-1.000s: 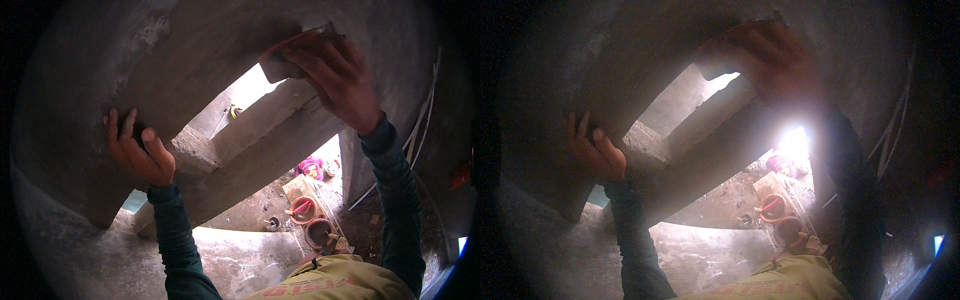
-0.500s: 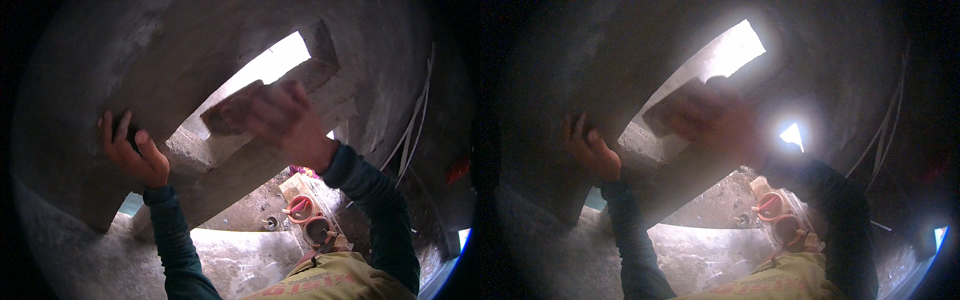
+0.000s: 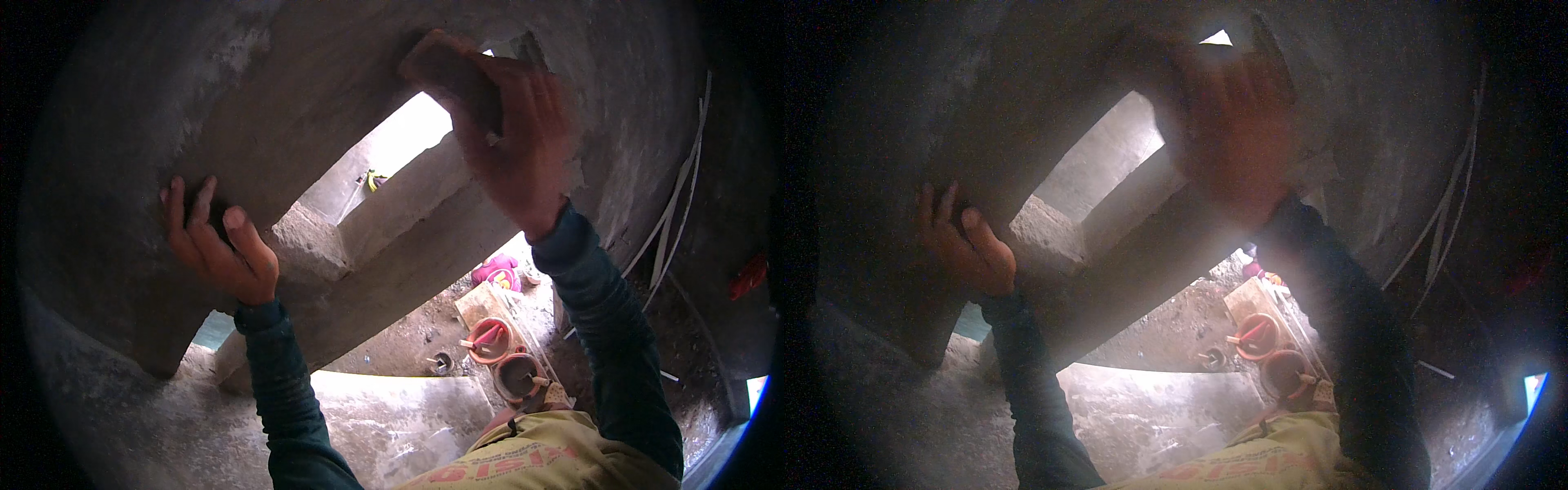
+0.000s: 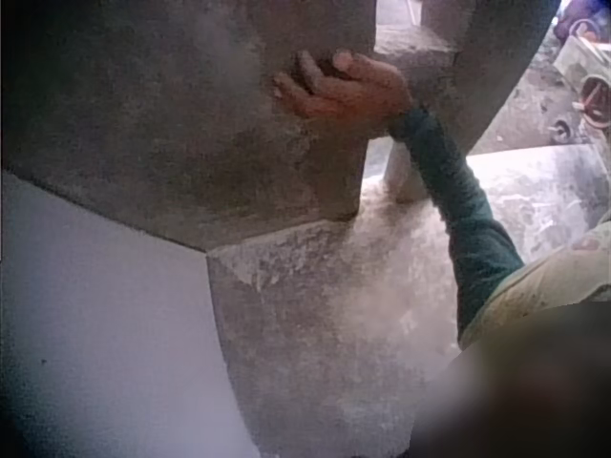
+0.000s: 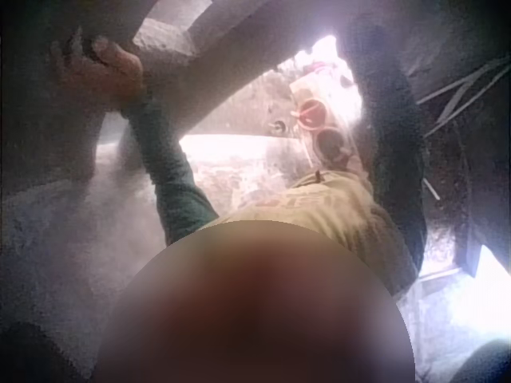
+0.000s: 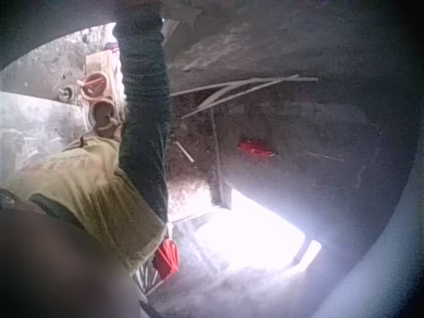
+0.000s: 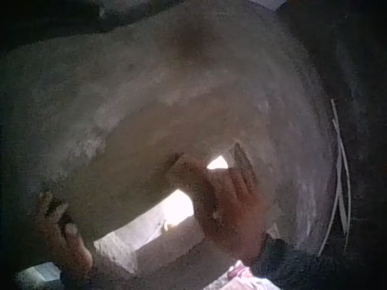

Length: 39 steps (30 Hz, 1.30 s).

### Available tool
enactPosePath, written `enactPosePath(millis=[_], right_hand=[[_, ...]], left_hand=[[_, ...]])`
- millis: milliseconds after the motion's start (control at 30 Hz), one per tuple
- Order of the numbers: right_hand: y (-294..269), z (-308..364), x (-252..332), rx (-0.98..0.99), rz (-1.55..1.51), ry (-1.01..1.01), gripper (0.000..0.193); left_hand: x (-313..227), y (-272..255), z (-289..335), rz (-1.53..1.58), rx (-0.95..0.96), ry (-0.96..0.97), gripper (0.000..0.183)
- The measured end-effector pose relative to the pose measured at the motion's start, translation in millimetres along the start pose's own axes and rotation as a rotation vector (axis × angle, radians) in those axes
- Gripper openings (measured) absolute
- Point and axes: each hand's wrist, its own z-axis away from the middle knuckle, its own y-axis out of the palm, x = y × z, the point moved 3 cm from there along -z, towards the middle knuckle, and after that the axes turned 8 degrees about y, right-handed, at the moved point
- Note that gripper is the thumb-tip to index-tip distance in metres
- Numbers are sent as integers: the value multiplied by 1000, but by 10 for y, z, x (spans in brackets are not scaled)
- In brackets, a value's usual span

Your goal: The person scoops cement from a bucket using a trowel and applies it to a concrete wall. They smooth the surface with a hand trowel and then use a sanding block to finish the edges around a rectangular opening.

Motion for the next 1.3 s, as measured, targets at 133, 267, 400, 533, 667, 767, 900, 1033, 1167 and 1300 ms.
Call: enactPosePath(millis=[133,267,400,533,667,767,900,1033,1167,1300], right_hand=[[174,120,167,28,-79,82,44],[158,-42,-35,-52,-20,-1,45],[-65,-315,-497,-35,-20,108,46],[-129,-196,-403,5,-36,-132,45],[15,-129,-230,85,22,-222,49],[3,-312,-289,3,85,-269,50],[-75,-497,-491,8,-235,32,37],[-37,-188,-306,14,-225,11,51],[137,182,9,90,-73,-52,53],[118,-36,-152,-75,38,-32,47]], left_hand=[[8,0,8,16,14,-26,52],[11,7,21,15,-18,-38,53],[14,16,26,-10,-27,-32,53],[21,19,20,-6,-19,-34,53],[21,21,22,-1,-28,-21,52],[35,21,25,24,-32,-16,52],[49,21,13,11,-12,11,53],[32,14,-7,19,3,2,54],[6,5,-25,8,39,-33,55],[4,11,-23,9,31,-44,55]])
